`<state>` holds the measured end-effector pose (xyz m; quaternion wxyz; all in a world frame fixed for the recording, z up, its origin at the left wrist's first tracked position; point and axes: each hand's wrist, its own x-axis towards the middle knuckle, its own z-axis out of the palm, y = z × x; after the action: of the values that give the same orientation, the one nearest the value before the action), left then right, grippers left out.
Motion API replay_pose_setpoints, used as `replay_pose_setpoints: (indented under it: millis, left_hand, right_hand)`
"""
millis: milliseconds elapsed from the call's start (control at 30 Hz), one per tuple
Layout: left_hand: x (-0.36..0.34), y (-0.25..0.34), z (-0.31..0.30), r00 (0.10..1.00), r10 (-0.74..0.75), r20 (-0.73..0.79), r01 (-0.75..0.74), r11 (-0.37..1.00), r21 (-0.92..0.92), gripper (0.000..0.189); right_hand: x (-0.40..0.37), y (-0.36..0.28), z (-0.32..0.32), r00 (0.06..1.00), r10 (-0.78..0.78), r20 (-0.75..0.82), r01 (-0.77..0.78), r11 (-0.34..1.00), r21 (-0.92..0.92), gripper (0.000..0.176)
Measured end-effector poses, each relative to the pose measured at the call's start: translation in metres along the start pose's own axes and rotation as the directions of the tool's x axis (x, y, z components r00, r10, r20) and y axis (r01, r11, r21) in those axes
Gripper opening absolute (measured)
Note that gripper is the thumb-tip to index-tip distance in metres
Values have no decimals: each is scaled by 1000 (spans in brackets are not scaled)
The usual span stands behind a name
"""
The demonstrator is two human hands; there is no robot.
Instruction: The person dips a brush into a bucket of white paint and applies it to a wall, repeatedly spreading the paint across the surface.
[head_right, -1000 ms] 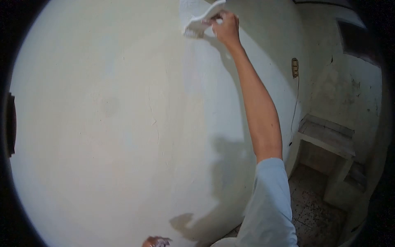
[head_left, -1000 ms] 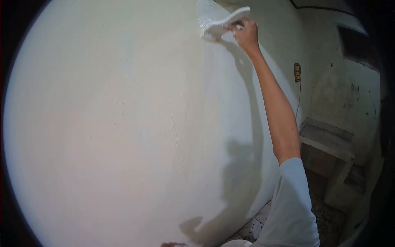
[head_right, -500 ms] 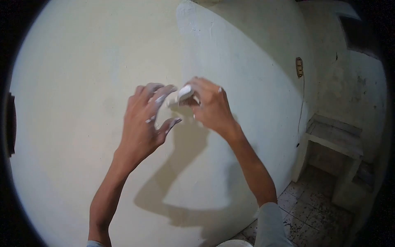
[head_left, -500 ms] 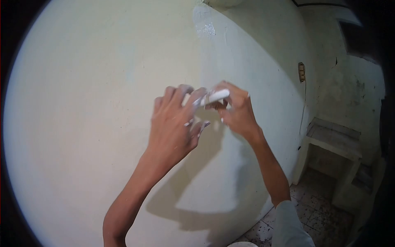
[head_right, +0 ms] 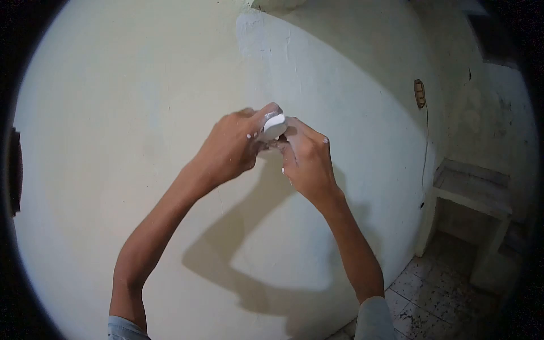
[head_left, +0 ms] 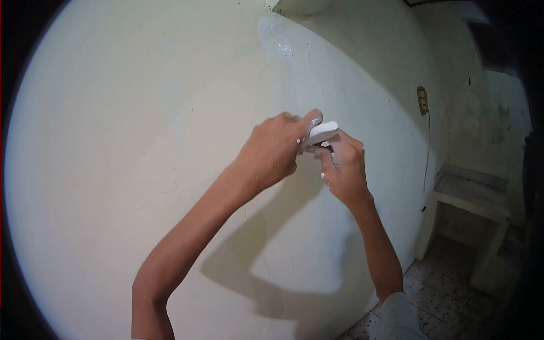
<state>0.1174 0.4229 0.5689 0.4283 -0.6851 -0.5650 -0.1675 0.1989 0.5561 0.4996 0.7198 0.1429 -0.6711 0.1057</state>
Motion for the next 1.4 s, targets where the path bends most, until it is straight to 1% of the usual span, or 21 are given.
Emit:
replay_pose_setpoints:
  millis: [33, 67, 133, 167, 200, 233, 300, 367, 467, 567, 667, 867, 967, 1033, 1100, 1200, 1267, 1300, 1333, 1367, 1400]
  left_hand:
    - [8, -6, -4, 995, 72, -64, -68, 996, 59, 43]
    - [18, -12, -8, 982, 145, -120, -130, 984, 121, 44]
    - [47, -33, -18, 973, 108, -204, -74, 983, 170, 24]
    - [65, -43, -26, 957, 109, -269, -51, 975, 217, 18]
    - [84, -54, -35, 952, 122, -282, -62, 975, 211, 15]
    - [104, -69, -41, 904, 194, -382, -94, 960, 265, 13]
    - [140, -86, -58, 911, 184, -370, -55, 941, 333, 16]
    - [164, -86, -68, 890, 123, -440, 31, 944, 328, 3]
    - [191, -105, -57, 852, 119, -510, 80, 933, 350, 7]
    - [202, -122, -45, 779, 385, -495, -150, 881, 448, 9]
    - [220, -136, -40, 753, 413, -513, -145, 864, 483, 10]
    - [227, -151, -22, 809, 256, -529, 21, 887, 462, 10]
    - [178, -146, 6, 836, 389, -387, -128, 824, 552, 21]
    - [125, -121, 35, 843, 458, -282, -310, 842, 441, 28]
    - [81, -79, 48, 867, 460, -191, -385, 862, 329, 41]
    - [84, -71, 38, 905, 388, -176, -328, 898, 294, 45]
    - [118, -90, 19, 856, 430, -285, -315, 873, 371, 41]
    - [138, -102, 5, 882, 365, -299, -224, 882, 416, 38]
    - [159, -113, -7, 857, 406, -317, -203, 833, 515, 33]
    - [180, -126, -21, 830, 462, -314, -253, 812, 525, 29]
    - [190, -122, -29, 842, 417, -342, -215, 841, 497, 27]
  right_hand:
    - [1, 1, 2, 998, 24, -56, -22, 999, 33, 13]
    - [-3, -3, 9, 969, 112, -221, -84, 988, 133, 12]
    - [-29, -15, 28, 811, 320, -489, -153, 924, 350, 9]
    - [-57, -9, 39, 865, 196, -461, -83, 963, 255, 8]
    - [-92, -7, 55, 919, 158, -362, -84, 974, 211, 8]
    - [-127, -5, 71, 959, 118, -257, -75, 983, 168, 8]
    - [-183, -24, 101, 982, 188, -17, -180, 960, 213, 7]
    - [-229, -37, 128, 977, 189, 102, -201, 971, 129, 11]
    - [-262, -33, 147, 995, 91, 42, -92, 996, 6, 20]
    - [-268, -28, 152, 998, 62, 15, -63, 998, 21, 26]
    - [-272, -25, 155, 998, 56, 5, -57, 997, 48, 37]
    - [-279, -25, 156, 995, 91, 39, -92, 995, 31, 37]
    - [-279, -28, 153, 990, 116, 86, -115, 993, -18, 34]
    - [-276, -29, 150, 987, 133, 94, -133, 991, -9, 32]
    - [-275, -33, 149, 988, 137, 68, -138, 990, 8, 30]
    - [-274, -31, 152, 992, 125, 34, -126, 992, 23, 29]
    - [-282, -30, 154, 989, 130, 75, -132, 991, 20, 28]
    - [-281, -30, 153, 990, 123, 66, -125, 992, 19, 29]
    - [-278, -31, 151, 992, 118, 56, -119, 993, 17, 30]
    - [-276, -31, 150, 993, 110, 44, -111, 994, 16, 32]
    - [-276, -29, 150, 994, 104, 38, -105, 994, 9, 33]
